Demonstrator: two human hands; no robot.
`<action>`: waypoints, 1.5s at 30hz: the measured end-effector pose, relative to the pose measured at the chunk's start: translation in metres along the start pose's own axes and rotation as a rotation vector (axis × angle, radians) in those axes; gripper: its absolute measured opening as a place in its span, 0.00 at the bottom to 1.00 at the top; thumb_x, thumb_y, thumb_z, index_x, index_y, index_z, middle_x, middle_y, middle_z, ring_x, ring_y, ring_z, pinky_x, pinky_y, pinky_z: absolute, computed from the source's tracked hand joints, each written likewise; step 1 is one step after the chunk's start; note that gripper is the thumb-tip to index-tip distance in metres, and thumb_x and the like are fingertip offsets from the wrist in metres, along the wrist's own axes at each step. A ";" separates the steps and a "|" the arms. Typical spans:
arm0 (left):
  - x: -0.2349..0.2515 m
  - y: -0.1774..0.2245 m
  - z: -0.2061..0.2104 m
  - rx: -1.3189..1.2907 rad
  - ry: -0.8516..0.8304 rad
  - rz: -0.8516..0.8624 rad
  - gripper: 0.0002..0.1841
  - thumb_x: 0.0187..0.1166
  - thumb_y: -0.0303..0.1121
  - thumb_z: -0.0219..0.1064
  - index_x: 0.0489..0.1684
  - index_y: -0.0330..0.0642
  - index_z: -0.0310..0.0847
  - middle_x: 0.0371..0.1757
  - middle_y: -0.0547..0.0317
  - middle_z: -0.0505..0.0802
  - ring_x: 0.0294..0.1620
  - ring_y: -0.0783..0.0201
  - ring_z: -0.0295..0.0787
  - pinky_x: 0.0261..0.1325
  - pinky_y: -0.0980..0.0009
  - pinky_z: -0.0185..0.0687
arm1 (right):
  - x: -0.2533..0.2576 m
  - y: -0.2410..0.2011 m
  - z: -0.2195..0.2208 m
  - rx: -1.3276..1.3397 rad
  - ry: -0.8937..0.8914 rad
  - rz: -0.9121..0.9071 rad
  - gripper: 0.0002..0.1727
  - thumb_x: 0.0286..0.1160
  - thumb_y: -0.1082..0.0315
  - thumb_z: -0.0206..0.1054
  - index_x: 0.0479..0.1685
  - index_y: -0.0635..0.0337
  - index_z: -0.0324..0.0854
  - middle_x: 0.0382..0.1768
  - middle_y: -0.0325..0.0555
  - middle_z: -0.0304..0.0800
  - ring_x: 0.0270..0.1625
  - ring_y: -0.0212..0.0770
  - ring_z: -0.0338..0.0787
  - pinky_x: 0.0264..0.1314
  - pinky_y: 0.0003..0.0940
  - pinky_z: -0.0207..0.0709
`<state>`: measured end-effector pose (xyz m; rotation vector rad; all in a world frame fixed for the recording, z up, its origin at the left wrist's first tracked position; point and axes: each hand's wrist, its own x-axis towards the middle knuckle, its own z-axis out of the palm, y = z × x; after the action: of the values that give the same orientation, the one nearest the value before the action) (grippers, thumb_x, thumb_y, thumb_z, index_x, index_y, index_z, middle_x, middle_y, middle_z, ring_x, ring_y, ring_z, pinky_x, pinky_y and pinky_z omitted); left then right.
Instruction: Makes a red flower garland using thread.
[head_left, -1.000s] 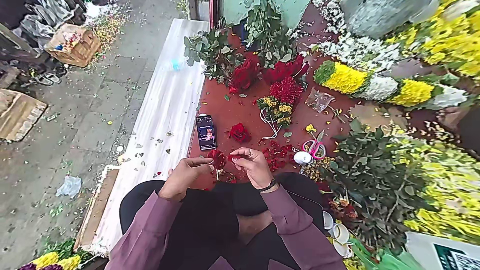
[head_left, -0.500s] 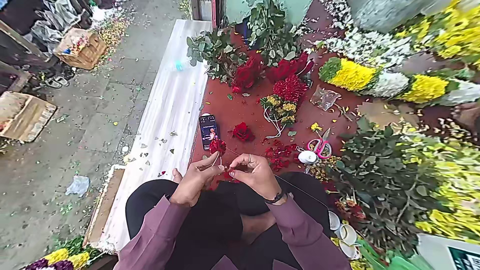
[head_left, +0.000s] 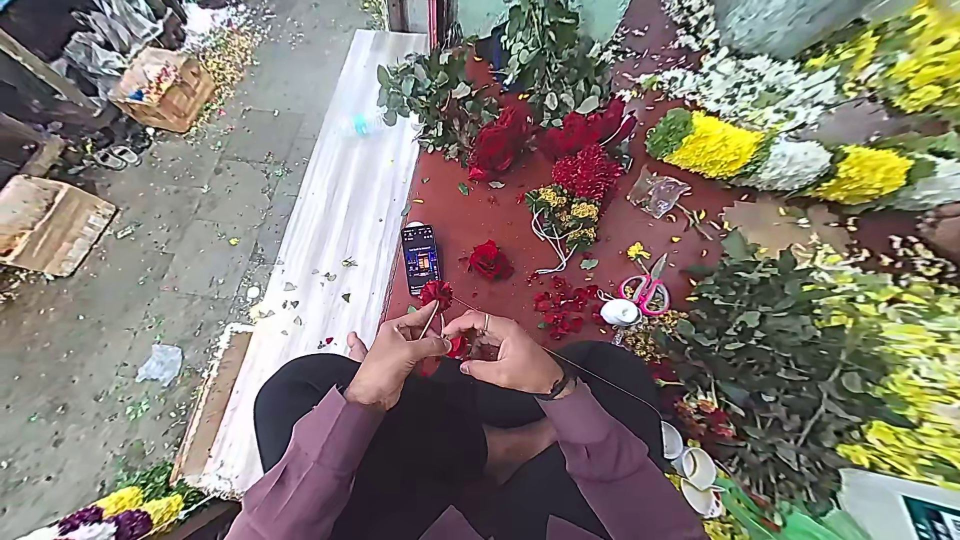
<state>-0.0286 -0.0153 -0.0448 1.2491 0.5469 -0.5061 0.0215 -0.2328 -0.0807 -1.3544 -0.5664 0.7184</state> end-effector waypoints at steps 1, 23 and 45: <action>0.000 0.000 0.000 -0.006 -0.003 -0.008 0.40 0.65 0.25 0.79 0.85 0.39 0.72 0.37 0.53 0.92 0.19 0.71 0.72 0.19 0.76 0.64 | 0.000 0.003 0.003 -0.022 0.023 -0.027 0.24 0.63 0.77 0.76 0.63 0.65 0.85 0.59 0.49 0.90 0.54 0.40 0.92 0.55 0.36 0.90; 0.005 -0.005 -0.002 0.256 0.147 0.002 0.16 0.78 0.36 0.71 0.61 0.46 0.94 0.62 0.63 0.96 0.67 0.66 0.89 0.71 0.61 0.84 | 0.001 0.015 0.007 0.112 0.609 0.124 0.16 0.61 0.80 0.75 0.51 0.66 0.86 0.39 0.54 0.93 0.40 0.47 0.93 0.44 0.42 0.91; 0.013 -0.021 -0.006 1.112 0.228 0.073 0.12 0.55 0.56 0.80 0.31 0.66 0.95 0.45 0.64 0.90 0.64 0.51 0.77 0.64 0.47 0.74 | 0.008 0.038 0.001 0.826 0.441 0.167 0.20 0.75 0.77 0.53 0.63 0.56 0.78 0.35 0.45 0.82 0.28 0.33 0.76 0.30 0.28 0.71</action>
<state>-0.0325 -0.0155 -0.0704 2.3990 0.3959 -0.6314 0.0208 -0.2233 -0.1183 -0.7372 0.2013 0.6515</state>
